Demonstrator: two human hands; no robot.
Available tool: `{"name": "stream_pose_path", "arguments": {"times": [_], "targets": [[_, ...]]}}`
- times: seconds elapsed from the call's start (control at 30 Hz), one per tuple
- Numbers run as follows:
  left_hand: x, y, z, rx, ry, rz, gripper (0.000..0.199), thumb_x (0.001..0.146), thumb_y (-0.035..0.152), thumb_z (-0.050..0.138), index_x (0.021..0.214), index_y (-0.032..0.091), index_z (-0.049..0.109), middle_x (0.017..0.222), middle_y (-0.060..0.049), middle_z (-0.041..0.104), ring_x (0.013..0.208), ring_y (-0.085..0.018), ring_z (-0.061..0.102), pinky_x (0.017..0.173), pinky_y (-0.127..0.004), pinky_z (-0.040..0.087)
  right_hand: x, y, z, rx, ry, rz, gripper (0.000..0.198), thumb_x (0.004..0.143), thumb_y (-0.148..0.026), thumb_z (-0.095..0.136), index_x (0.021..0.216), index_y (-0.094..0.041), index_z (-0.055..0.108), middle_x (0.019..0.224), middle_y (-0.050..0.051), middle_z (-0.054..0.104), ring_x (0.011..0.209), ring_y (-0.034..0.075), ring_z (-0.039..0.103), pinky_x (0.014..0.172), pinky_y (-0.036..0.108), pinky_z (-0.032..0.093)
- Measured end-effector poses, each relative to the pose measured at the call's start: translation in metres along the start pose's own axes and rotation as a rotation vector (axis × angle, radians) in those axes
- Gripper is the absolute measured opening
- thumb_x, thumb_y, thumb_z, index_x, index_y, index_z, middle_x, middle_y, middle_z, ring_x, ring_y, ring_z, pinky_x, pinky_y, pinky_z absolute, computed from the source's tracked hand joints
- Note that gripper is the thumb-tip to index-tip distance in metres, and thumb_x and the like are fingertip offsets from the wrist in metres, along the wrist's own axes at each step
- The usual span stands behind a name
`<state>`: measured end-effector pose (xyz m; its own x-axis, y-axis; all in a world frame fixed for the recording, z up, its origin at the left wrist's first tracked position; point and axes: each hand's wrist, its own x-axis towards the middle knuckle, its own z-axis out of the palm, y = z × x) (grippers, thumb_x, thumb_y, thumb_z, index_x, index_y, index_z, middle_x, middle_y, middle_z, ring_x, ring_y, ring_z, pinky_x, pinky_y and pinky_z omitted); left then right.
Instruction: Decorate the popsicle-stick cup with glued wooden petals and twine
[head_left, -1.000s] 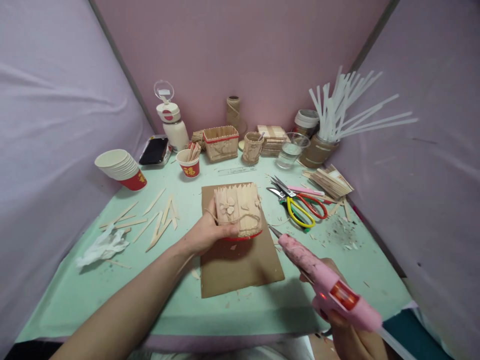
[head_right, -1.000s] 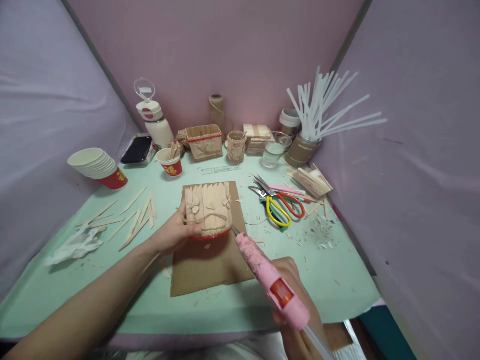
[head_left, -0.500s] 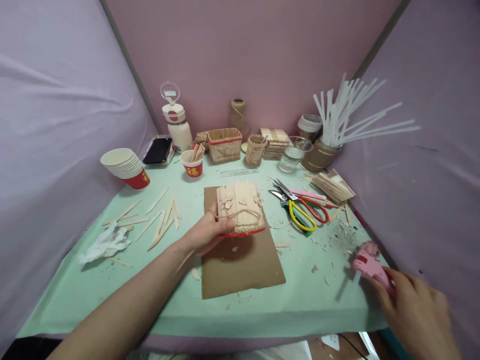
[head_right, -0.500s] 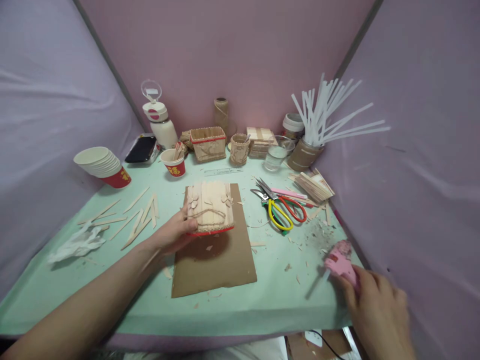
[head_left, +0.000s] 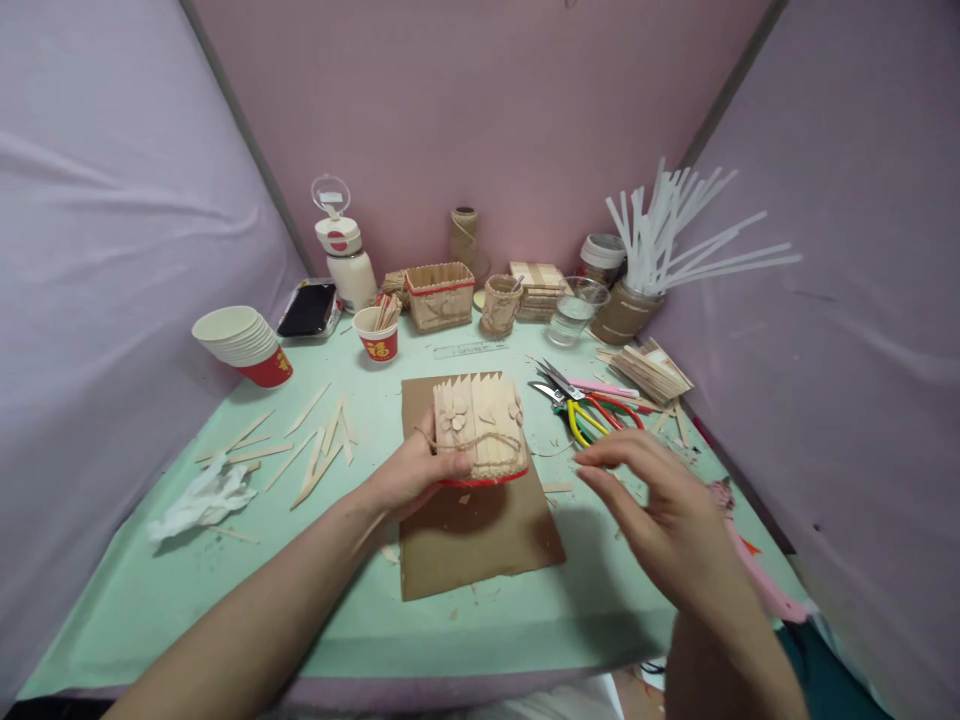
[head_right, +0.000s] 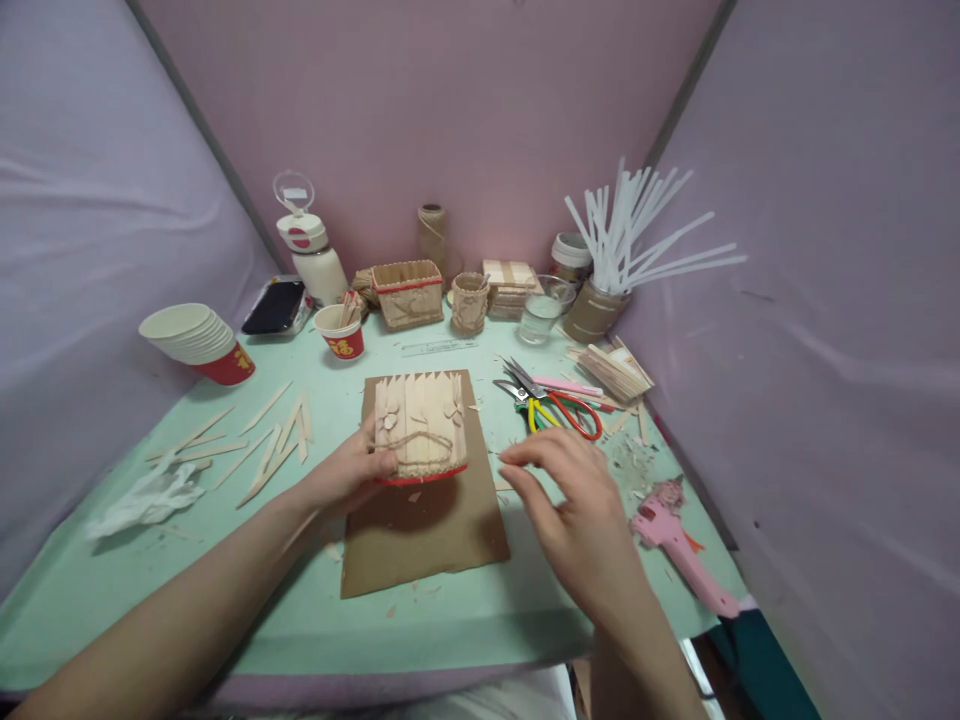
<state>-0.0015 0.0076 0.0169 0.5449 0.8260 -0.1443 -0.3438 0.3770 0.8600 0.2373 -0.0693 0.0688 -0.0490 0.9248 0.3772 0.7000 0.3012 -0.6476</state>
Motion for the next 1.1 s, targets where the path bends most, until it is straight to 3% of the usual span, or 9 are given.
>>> {"name": "stream_pose_path", "arguments": {"times": [0.13, 0.4, 0.63, 0.8, 1.1], "targets": [[-0.001, 0.002, 0.001, 0.01, 0.029, 0.001, 0.107, 0.055, 0.031, 0.089, 0.143, 0.026, 0.028, 0.138, -0.021, 0.056, 0.102, -0.034, 0.068, 0.061, -0.03, 0.056, 0.025, -0.011, 0.027, 0.051, -0.073, -0.027, 0.011, 0.093, -0.029, 0.055, 0.086, -0.025, 0.062, 0.091, 0.003, 0.066, 0.092, 0.021, 0.059, 0.085, 0.037, 0.043], [0.0, 0.001, -0.003, 0.025, 0.006, -0.022, 0.096, 0.059, 0.03, 0.087, 0.136, 0.023, 0.03, 0.129, -0.022, 0.061, 0.093, -0.034, 0.07, 0.053, -0.029, 0.055, 0.03, -0.005, 0.036, 0.114, -0.184, 0.018, 0.006, 0.092, -0.025, 0.057, 0.087, -0.024, 0.06, 0.093, 0.003, 0.065, 0.094, 0.021, 0.058, 0.085, 0.035, 0.041], [0.001, -0.001, -0.005, 0.019, 0.027, -0.013, 0.088, 0.059, 0.028, 0.088, 0.131, 0.023, 0.038, 0.123, -0.016, 0.065, 0.099, -0.031, 0.069, 0.073, -0.036, 0.057, 0.031, -0.003, 0.042, 0.159, -0.199, 0.048, 0.004, 0.089, -0.026, 0.061, 0.086, -0.024, 0.059, 0.093, 0.002, 0.064, 0.095, 0.021, 0.057, 0.086, 0.037, 0.041], [0.0, -0.002, -0.006, 0.018, 0.037, -0.022, 0.091, 0.058, 0.03, 0.089, 0.132, 0.023, 0.037, 0.124, -0.017, 0.065, 0.101, -0.032, 0.068, 0.077, -0.038, 0.056, 0.03, -0.003, 0.043, 0.179, -0.183, 0.057, 0.005, 0.088, -0.024, 0.062, 0.083, -0.024, 0.06, 0.089, 0.001, 0.064, 0.091, 0.02, 0.057, 0.083, 0.035, 0.041], [0.002, -0.003, -0.006, 0.027, 0.04, -0.03, 0.096, 0.056, 0.03, 0.089, 0.133, 0.022, 0.033, 0.125, -0.021, 0.063, 0.094, -0.033, 0.07, 0.06, -0.031, 0.056, 0.03, -0.004, 0.046, 0.23, -0.131, 0.092, 0.01, 0.088, -0.023, 0.06, 0.077, -0.023, 0.058, 0.08, 0.0, 0.061, 0.083, 0.019, 0.056, 0.081, 0.035, 0.038]]}}
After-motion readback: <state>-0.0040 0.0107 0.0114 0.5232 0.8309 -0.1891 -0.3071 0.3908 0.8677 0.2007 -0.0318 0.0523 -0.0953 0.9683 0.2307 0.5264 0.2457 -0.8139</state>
